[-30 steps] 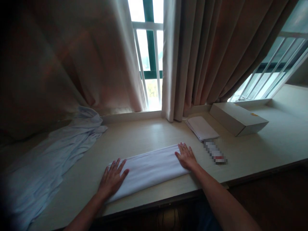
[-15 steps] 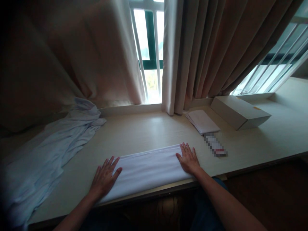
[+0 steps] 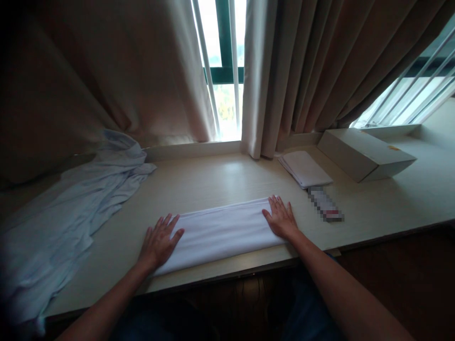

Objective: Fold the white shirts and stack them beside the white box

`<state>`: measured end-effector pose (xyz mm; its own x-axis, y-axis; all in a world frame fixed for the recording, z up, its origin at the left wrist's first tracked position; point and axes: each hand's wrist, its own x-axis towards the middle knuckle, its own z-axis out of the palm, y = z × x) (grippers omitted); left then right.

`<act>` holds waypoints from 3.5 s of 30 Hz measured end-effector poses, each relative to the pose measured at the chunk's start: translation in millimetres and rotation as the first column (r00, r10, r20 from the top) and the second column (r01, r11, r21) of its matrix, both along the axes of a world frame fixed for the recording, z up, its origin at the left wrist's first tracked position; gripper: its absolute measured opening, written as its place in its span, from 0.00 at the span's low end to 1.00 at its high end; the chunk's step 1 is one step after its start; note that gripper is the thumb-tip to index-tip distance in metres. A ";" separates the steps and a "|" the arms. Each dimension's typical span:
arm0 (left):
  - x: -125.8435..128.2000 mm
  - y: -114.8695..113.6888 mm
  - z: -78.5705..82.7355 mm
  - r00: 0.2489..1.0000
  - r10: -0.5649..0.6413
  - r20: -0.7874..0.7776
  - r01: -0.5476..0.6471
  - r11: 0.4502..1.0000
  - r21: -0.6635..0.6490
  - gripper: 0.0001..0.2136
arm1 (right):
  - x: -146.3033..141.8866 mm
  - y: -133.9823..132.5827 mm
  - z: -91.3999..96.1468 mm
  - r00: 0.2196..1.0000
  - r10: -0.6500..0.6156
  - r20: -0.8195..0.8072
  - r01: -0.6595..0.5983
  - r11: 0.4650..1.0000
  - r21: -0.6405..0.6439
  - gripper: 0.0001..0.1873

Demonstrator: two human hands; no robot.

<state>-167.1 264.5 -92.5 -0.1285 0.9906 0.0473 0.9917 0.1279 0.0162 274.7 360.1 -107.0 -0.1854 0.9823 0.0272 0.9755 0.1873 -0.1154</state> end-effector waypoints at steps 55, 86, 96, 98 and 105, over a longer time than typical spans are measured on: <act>-4.2 18.0 3.8 1.000 -0.003 0.029 0.003 1.000 0.007 0.30 | -47.2 4.5 29.4 0.996 0.083 0.011 -0.084 0.991 0.107 0.35; -11.1 23.6 -5.7 1.000 -0.026 0.017 0.026 1.000 0.009 0.30 | 8.0 -21.4 20.9 0.983 0.179 -0.031 -0.180 0.983 -0.042 0.34; -6.3 22.9 1.3 0.987 0.009 0.162 -0.025 0.995 0.100 0.31 | 18.5 -17.3 2.4 0.987 0.145 -0.065 -0.145 0.989 0.007 0.34; -16.8 24.3 12.6 0.971 0.032 0.239 -0.071 0.985 0.159 0.31 | 18.8 -18.0 1.0 0.987 0.146 -0.067 -0.145 0.989 0.025 0.34; -77.6 -10.5 52.8 0.822 0.390 0.414 -0.432 0.902 0.008 0.23 | 20.4 -17.5 -2.1 0.986 0.151 -0.069 -0.149 0.988 0.036 0.33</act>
<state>-244.8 254.0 -39.7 -0.5506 0.8347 -0.0019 0.7544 0.4986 0.4269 295.1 342.5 -109.1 -0.3267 0.9421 0.0753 0.9256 0.3350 -0.1760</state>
